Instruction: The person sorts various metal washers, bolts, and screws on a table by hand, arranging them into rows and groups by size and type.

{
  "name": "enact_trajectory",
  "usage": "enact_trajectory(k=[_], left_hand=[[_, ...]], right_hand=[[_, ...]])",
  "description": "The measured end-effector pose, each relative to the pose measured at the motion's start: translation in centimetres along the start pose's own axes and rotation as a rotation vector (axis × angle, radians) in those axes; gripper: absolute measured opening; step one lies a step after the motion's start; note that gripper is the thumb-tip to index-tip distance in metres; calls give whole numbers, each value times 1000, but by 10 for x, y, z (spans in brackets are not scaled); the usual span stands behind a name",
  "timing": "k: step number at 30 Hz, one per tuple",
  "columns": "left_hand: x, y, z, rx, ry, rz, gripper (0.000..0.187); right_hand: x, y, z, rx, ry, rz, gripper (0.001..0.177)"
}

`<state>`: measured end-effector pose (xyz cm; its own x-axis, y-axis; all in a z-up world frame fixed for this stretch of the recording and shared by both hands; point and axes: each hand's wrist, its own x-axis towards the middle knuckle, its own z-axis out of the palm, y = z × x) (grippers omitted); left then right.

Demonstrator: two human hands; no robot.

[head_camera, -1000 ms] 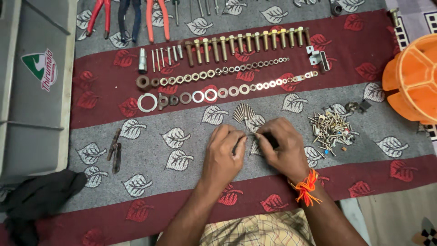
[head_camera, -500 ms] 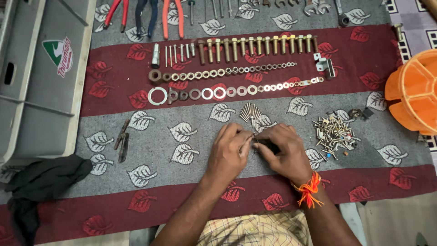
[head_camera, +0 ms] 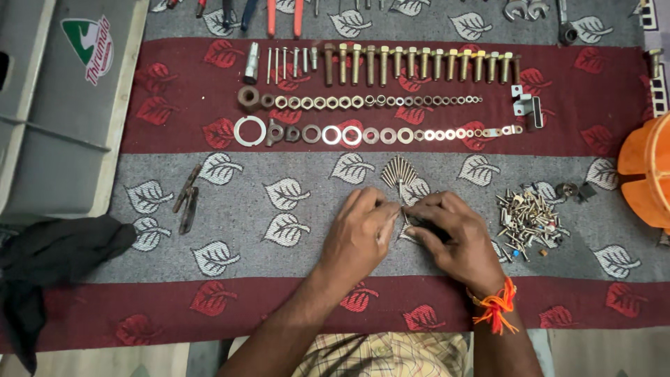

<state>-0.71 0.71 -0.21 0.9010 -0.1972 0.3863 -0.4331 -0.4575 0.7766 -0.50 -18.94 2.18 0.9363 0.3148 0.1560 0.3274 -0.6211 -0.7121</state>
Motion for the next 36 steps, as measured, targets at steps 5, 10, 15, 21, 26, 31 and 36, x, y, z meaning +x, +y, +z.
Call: enact_trajectory(k=[5, 10, 15, 21, 26, 31, 36], left_hand=[[3, 2, -1, -8, -17, -25, 22], [4, 2, -1, -8, -24, -30, 23], [4, 2, 0, -17, -72, -69, 25], [6, 3, -2, -23, -65, -74, 25], [6, 2, -1, -10, -69, -87, 23], [5, 2, -1, -13, -59, -82, 23], [5, 2, -1, -18, -59, -76, 22]], right_hand=[[2, 6, -1, 18, -9, -25, 31], [2, 8, 4, 22, 25, -6, 26], [4, 5, 3, 0, 17, 18, 28], [5, -1, 4, -14, 28, 39, 29], [6, -3, 6, -57, 54, 2, 28], [6, -3, 7, -58, 61, 4, 28], [5, -2, 7, -76, 57, 1, 29]])
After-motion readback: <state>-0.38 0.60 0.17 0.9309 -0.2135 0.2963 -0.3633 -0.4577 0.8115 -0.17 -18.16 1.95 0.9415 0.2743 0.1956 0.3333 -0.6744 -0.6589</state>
